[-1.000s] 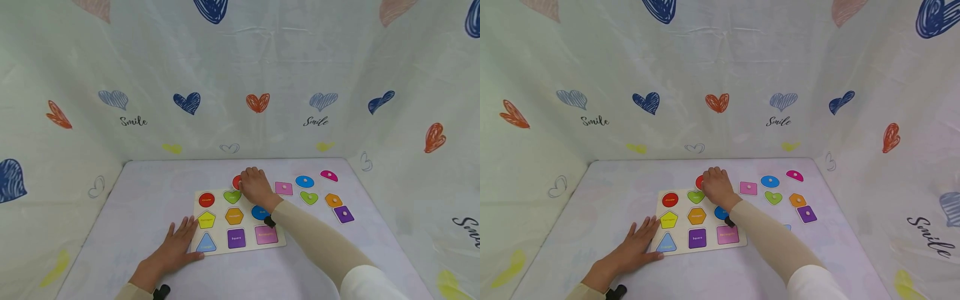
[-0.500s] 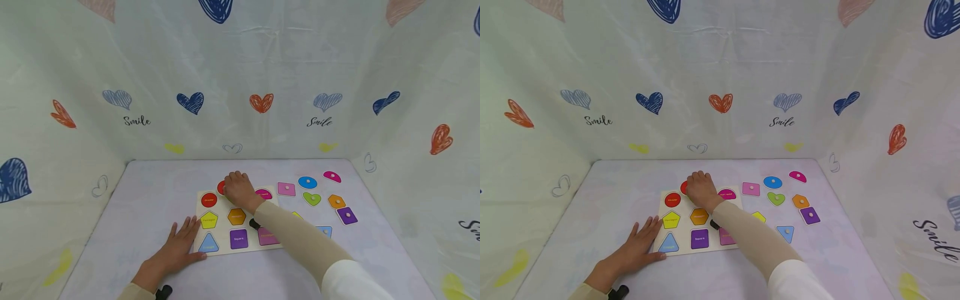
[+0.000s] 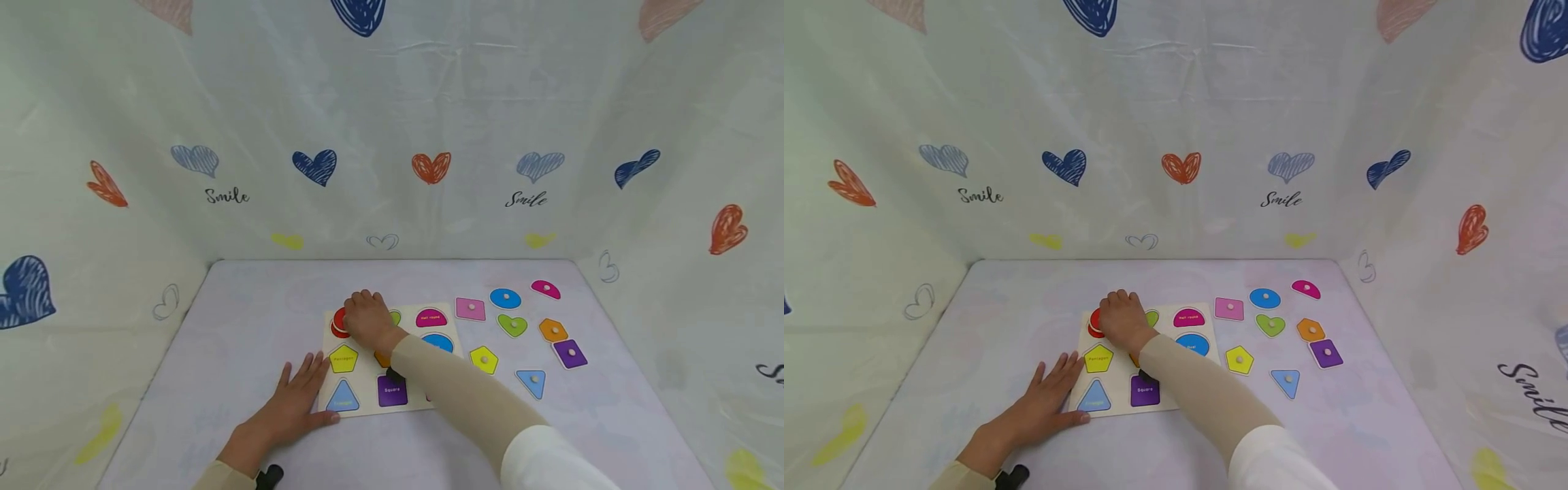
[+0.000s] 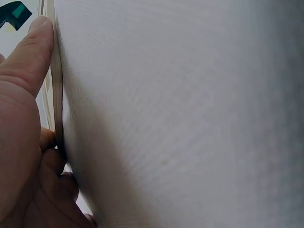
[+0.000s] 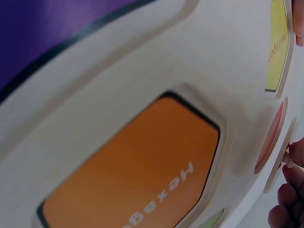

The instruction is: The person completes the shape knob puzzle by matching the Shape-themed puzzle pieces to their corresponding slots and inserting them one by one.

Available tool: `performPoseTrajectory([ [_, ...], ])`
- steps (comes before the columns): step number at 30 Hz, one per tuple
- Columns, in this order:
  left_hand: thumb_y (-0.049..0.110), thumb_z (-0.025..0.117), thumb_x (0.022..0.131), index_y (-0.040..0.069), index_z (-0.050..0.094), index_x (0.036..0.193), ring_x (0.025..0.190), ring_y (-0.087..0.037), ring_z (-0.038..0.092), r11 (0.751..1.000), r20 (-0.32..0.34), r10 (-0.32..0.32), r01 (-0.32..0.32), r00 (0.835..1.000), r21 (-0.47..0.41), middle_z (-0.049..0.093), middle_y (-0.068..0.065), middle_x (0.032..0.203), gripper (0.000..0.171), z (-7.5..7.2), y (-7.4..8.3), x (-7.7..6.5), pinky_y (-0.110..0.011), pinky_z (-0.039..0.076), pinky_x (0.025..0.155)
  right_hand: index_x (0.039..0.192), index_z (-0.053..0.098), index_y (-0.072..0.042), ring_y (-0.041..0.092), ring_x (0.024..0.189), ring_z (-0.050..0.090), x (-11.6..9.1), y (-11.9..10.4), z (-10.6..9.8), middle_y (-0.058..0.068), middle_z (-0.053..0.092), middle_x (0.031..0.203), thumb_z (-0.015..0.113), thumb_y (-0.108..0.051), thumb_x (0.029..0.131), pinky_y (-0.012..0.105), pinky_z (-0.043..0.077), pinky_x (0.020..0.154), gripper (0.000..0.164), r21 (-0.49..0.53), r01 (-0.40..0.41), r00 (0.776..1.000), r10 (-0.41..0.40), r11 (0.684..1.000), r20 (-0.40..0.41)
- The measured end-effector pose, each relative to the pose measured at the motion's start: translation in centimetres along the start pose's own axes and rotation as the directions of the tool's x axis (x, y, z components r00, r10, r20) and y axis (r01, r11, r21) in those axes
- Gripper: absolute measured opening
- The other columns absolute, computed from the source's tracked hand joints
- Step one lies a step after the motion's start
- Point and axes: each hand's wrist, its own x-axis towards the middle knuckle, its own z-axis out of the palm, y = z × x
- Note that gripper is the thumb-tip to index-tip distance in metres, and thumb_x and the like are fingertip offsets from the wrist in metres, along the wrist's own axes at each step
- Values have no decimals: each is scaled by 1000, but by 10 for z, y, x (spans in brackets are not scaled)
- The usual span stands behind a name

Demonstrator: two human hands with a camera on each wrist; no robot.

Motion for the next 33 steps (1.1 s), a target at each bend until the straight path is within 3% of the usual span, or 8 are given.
performPoseTrajectory([
  [11,58,83,84,9,27,168,165,-37,10,1000,0,12,-12,1000,-10,20,-12,177,112,-2,2,0,-68,-2,129,131,67,-11,20,106,58,1,-8,4,2,69,120,66,-37,104,35,54,95,38,-37,8,1000,-7,999,14],
  [22,57,84,83,9,28,167,165,-37,11,1000,-9,6,-7,1000,-7,20,-12,177,113,2,0,0,-68,-3,129,136,66,-11,21,110,60,-1,-13,5,3,70,126,71,-38,101,35,55,99,45,-51,8,1000,-7,999,22],
  [33,57,85,83,9,28,167,165,-36,11,1000,-17,4,-4,1000,0,21,-11,176,112,4,-1,2,-68,-1,129,134,66,-11,20,107,58,1,-13,7,2,69,123,66,-36,104,35,53,98,39,-36,6,999,-5,999,31],
])
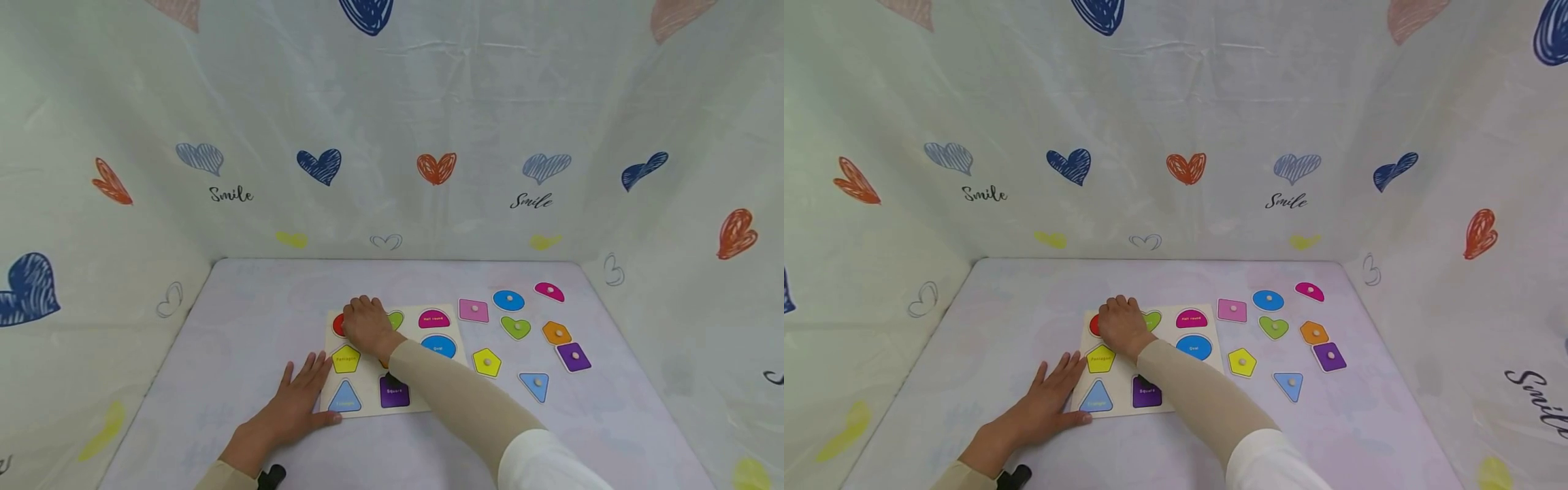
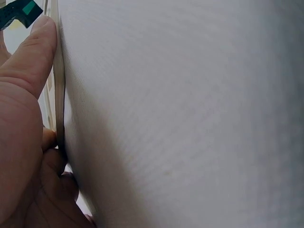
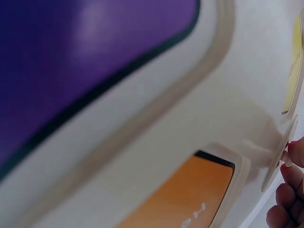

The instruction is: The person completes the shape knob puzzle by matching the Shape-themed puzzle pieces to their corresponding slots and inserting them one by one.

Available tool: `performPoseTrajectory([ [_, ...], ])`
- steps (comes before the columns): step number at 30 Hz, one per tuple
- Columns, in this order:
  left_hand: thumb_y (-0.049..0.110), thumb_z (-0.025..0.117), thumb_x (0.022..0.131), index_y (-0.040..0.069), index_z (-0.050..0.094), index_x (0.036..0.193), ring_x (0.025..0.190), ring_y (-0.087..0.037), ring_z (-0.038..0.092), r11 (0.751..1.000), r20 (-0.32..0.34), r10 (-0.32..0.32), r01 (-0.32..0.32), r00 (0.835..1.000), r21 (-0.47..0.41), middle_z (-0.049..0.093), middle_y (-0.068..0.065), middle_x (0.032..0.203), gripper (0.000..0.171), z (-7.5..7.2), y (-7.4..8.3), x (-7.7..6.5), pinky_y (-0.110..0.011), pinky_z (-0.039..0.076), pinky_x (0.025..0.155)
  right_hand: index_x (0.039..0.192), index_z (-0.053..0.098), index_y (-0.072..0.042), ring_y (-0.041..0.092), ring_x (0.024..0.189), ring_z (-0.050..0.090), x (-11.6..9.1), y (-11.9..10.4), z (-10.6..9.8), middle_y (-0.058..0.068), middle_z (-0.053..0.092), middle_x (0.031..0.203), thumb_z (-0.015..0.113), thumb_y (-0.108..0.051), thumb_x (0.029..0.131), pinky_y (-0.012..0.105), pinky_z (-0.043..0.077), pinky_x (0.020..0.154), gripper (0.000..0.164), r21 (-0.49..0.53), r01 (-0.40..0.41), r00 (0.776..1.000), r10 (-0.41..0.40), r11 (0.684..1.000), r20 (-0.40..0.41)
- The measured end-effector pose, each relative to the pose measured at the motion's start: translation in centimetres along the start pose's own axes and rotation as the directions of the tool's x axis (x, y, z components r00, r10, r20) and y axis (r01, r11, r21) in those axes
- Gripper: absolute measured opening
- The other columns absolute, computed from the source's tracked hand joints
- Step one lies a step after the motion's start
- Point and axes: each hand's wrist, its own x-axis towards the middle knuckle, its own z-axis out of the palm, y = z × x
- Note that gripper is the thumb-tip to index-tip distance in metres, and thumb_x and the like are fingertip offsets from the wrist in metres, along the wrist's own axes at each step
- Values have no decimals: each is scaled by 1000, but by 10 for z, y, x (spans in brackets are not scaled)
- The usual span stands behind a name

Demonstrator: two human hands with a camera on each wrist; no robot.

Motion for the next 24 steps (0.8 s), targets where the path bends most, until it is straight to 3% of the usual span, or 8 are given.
performPoseTrajectory([
  [8,57,84,84,8,29,167,165,-37,11,1000,6,11,-11,1000,-17,21,-12,176,111,-4,0,-3,-68,-2,129,133,65,-11,20,105,56,1,2,2,2,68,121,58,-38,107,33,51,96,38,8,8,1000,-8,1000,12],
  [14,58,82,85,9,28,167,165,-36,11,1000,9,10,-10,1000,-6,20,-11,177,111,-5,1,0,-67,-1,129,136,63,-10,21,107,56,1,4,4,3,67,123,59,-36,107,34,51,98,39,-12,12,1000,-11,1000,26],
  [24,58,84,82,8,29,167,165,-38,12,1000,11,0,0,1000,-13,22,-14,176,112,-3,-1,-1,-69,-1,128,136,63,-10,22,110,57,-7,7,1,4,66,122,51,-45,110,35,52,101,45,41,-19,1000,18,999,16],
])
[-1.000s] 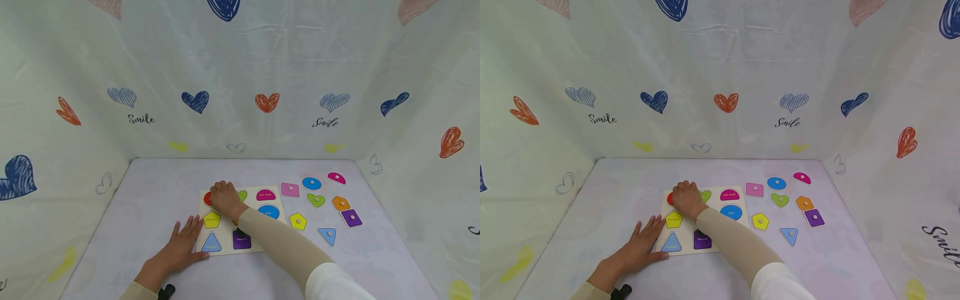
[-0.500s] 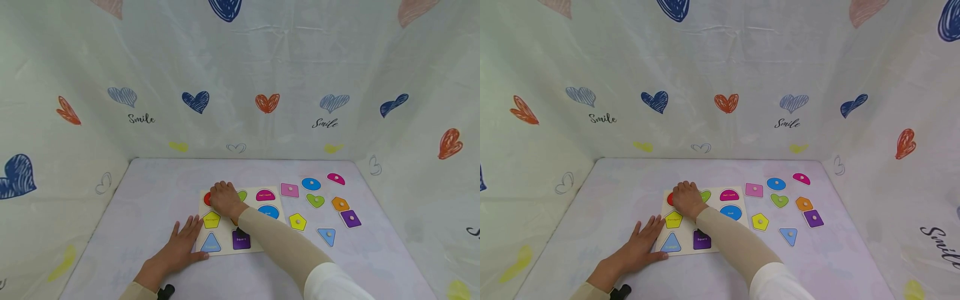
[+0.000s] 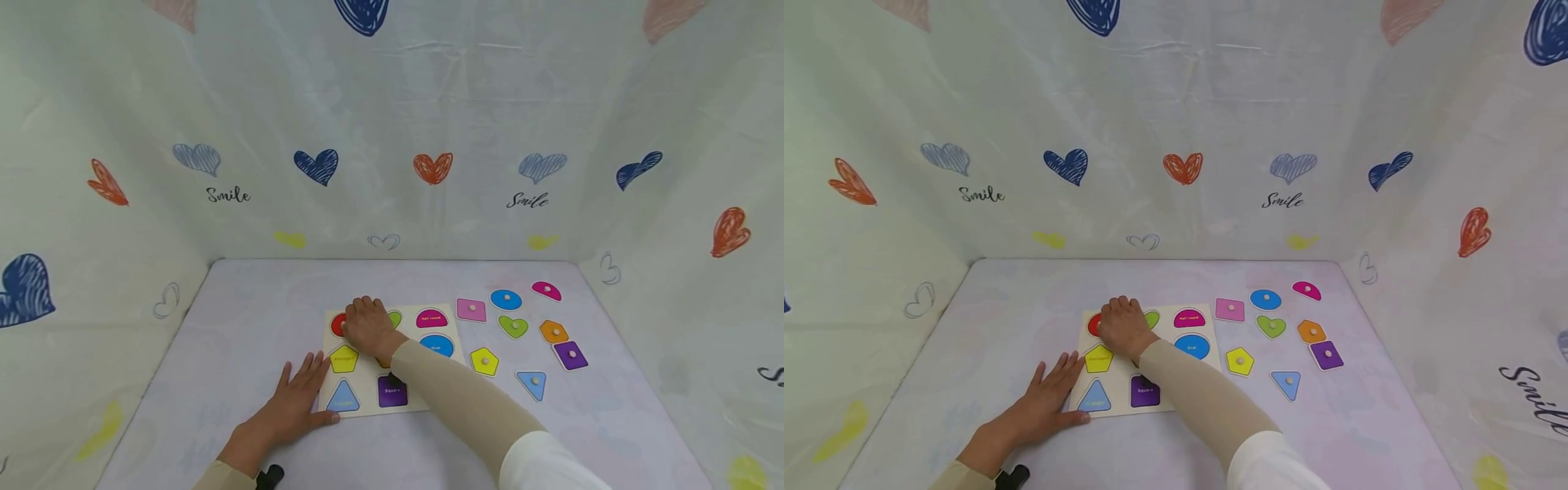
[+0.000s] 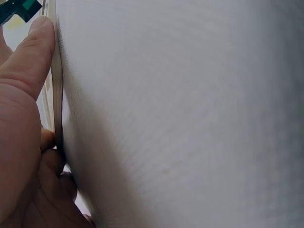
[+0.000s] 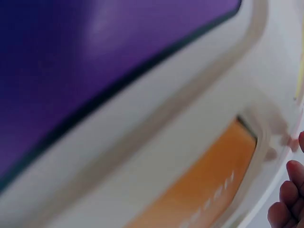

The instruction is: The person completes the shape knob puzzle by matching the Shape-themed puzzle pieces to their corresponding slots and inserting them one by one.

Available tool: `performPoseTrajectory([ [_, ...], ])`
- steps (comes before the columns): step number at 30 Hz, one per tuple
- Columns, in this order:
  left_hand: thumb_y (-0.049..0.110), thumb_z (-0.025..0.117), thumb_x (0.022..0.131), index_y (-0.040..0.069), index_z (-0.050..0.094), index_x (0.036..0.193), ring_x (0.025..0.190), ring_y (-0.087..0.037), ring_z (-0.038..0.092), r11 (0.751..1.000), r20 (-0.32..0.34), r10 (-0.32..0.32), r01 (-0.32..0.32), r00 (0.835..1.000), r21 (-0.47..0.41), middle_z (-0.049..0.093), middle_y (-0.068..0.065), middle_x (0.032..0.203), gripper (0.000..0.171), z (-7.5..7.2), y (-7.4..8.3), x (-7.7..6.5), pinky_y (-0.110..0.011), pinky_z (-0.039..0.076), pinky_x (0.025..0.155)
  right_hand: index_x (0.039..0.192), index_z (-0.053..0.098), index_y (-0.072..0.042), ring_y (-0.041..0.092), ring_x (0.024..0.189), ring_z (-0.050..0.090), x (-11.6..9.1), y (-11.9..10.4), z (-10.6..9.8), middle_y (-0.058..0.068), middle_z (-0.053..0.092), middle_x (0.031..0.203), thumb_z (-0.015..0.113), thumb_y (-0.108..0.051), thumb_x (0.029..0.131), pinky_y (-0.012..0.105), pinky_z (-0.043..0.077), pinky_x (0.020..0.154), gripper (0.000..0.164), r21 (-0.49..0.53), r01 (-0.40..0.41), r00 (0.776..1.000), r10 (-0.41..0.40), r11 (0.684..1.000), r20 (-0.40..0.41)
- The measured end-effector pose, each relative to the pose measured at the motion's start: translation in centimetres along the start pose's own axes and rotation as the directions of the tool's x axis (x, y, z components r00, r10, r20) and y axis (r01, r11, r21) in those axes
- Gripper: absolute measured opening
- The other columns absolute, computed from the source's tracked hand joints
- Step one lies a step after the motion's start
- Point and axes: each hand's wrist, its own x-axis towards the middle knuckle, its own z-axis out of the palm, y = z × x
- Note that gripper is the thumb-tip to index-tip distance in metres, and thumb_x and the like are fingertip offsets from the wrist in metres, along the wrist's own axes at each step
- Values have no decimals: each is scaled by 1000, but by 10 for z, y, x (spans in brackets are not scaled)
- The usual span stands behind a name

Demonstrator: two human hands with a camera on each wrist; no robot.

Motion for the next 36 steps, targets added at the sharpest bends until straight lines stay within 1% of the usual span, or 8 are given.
performPoseTrajectory([
  [5,57,86,81,10,28,167,165,-37,10,1000,-3,-24,24,1000,4,21,-13,176,114,2,-2,1,-68,-3,129,131,64,-10,21,110,56,-8,15,-4,3,65,117,53,-45,109,35,51,99,43,28,-14,999,15,999,-46],
  [11,57,86,80,8,29,167,164,-39,10,1000,-12,-26,26,1000,2,22,-15,176,115,1,-3,-1,-69,-3,128,115,65,-10,20,101,54,-21,41,-6,2,61,103,56,-41,109,33,49,89,33,93,-62,994,70,994,-81],
  [16,56,86,80,9,28,167,165,-39,9,1000,-12,-30,30,999,3,22,-14,176,116,0,-2,-2,-68,-3,129,107,67,-8,21,91,52,-38,68,1,3,59,94,60,-37,107,32,45,78,29,140,-104,982,124,985,-144],
  [20,56,87,80,9,28,168,165,-38,9,1000,-14,-22,22,1000,0,21,-13,176,116,1,1,0,-68,-4,129,108,69,-7,22,90,52,-59,95,8,4,61,94,65,-33,105,33,44,76,26,181,-135,969,169,974,-183],
  [23,56,86,79,10,27,168,165,-39,8,1000,-15,-18,18,1000,1,21,-13,176,116,1,2,1,-68,-5,129,111,68,-6,23,93,54,-77,116,10,7,63,97,68,-32,103,34,46,78,27,189,-172,960,207,967,-186],
  [27,57,86,79,11,26,168,165,-39,7,1000,-15,-24,24,1000,6,20,-13,177,117,1,3,1,-67,-6,128,114,67,-4,25,98,56,-105,143,11,10,64,102,72,-31,101,38,49,83,30,219,-232,947,271,948,-173],
  [33,55,87,78,11,25,168,165,-38,6,999,-18,-37,37,999,15,20,-13,177,118,2,6,0,-67,-6,129,115,65,-1,29,98,55,-146,182,24,12,61,102,75,-28,99,44,52,89,33,192,-292,929,325,937,-176],
  [36,56,87,78,11,26,168,165,-39,7,999,-25,-35,35,999,17,21,-13,176,118,2,8,-1,-67,-6,128,112,65,1,32,96,55,-166,201,30,13,60,99,76,-26,98,45,51,86,32,183,-317,916,350,931,-195],
])
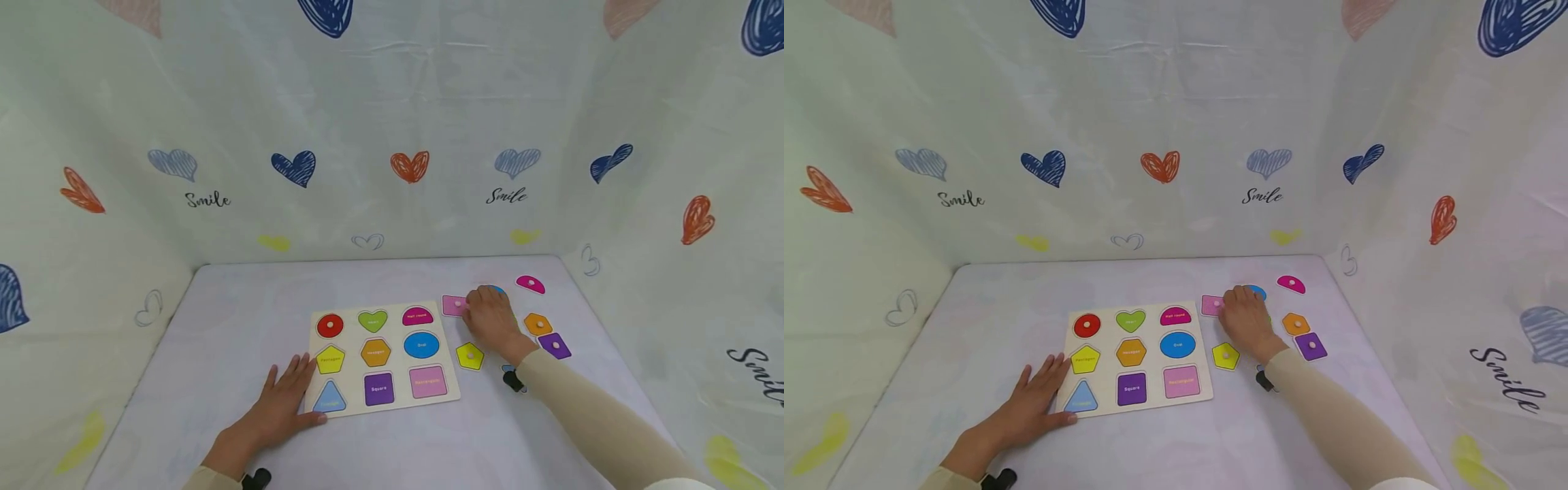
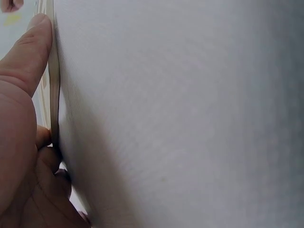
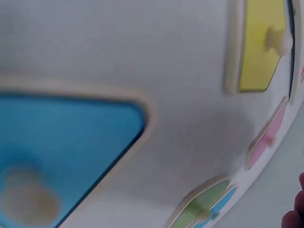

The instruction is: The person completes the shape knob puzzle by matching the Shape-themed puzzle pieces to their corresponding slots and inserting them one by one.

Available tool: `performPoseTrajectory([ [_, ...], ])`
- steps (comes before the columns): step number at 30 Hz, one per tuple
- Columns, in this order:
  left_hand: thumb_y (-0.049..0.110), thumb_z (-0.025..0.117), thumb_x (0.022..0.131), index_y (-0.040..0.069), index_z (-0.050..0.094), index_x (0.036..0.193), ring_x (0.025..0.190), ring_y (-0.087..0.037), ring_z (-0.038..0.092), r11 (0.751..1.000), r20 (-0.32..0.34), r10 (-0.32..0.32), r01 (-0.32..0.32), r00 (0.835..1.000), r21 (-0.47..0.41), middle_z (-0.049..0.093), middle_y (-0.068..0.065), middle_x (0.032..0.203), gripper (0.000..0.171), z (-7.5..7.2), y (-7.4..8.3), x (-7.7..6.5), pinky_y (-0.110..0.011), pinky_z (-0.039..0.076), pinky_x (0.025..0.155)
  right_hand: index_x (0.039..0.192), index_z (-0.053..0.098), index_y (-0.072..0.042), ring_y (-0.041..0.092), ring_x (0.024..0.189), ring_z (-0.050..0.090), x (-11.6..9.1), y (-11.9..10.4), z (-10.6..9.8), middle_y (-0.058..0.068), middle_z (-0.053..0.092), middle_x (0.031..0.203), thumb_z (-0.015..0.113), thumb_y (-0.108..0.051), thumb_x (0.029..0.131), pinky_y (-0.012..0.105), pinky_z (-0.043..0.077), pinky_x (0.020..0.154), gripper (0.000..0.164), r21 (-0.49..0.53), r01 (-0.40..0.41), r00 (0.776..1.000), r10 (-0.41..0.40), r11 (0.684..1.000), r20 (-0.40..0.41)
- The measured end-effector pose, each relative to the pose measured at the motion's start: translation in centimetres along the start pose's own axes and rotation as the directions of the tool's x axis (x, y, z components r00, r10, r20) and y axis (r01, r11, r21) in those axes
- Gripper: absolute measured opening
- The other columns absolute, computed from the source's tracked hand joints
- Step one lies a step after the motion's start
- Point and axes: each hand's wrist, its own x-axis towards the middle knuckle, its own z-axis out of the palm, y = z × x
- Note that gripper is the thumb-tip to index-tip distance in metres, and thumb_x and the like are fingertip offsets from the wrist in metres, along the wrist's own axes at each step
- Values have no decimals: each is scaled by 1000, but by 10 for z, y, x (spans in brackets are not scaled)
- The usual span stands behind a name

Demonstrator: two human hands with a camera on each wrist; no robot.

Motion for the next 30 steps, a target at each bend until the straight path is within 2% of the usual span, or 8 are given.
performPoseTrajectory([
  [4,56,87,77,10,27,168,164,-40,8,1000,-9,9,-9,1000,-3,22,-14,176,118,-1,0,-1,-68,-5,128,107,62,2,33,91,53,-14,29,-1,14,57,93,77,-23,96,45,46,78,31,-27,-36,999,36,999,-4],
  [10,54,88,79,10,27,168,164,-40,8,1000,-9,8,-8,1000,-5,21,-14,176,117,0,-3,-1,-67,-5,129,114,63,4,35,97,54,-30,56,-2,17,61,102,76,-21,94,49,48,83,35,-39,-36,999,38,999,30],
  [12,54,87,79,10,26,168,165,-40,6,1000,-4,7,-7,1000,-13,20,-14,176,117,0,-3,-1,-66,-6,129,117,64,5,36,100,55,-35,60,-1,19,63,106,76,-21,94,50,48,85,36,-40,-31,999,33,999,36],
  [17,54,87,79,10,25,168,165,-39,5,999,5,3,-2,1000,-34,19,-13,177,118,-1,-2,-1,-65,-8,129,114,63,4,37,99,54,-42,65,5,18,61,105,73,-21,96,50,46,84,32,-35,-15,999,17,999,43],
  [24,56,87,79,12,25,169,165,-38,4,1000,4,-2,2,1000,-25,19,-13,177,118,0,-2,0,-65,-9,129,112,63,2,35,96,53,-43,67,10,16,60,99,69,-23,99,49,46,82,29,-41,-11,998,13,999,56],
  [30,56,87,78,13,24,169,165,-38,3,999,0,-1,1,1000,-36,18,-11,177,119,1,-3,1,-64,-10,129,114,62,3,35,99,53,-42,69,10,16,60,101,67,-23,102,50,46,86,29,-41,-31,995,35,999,92],
])
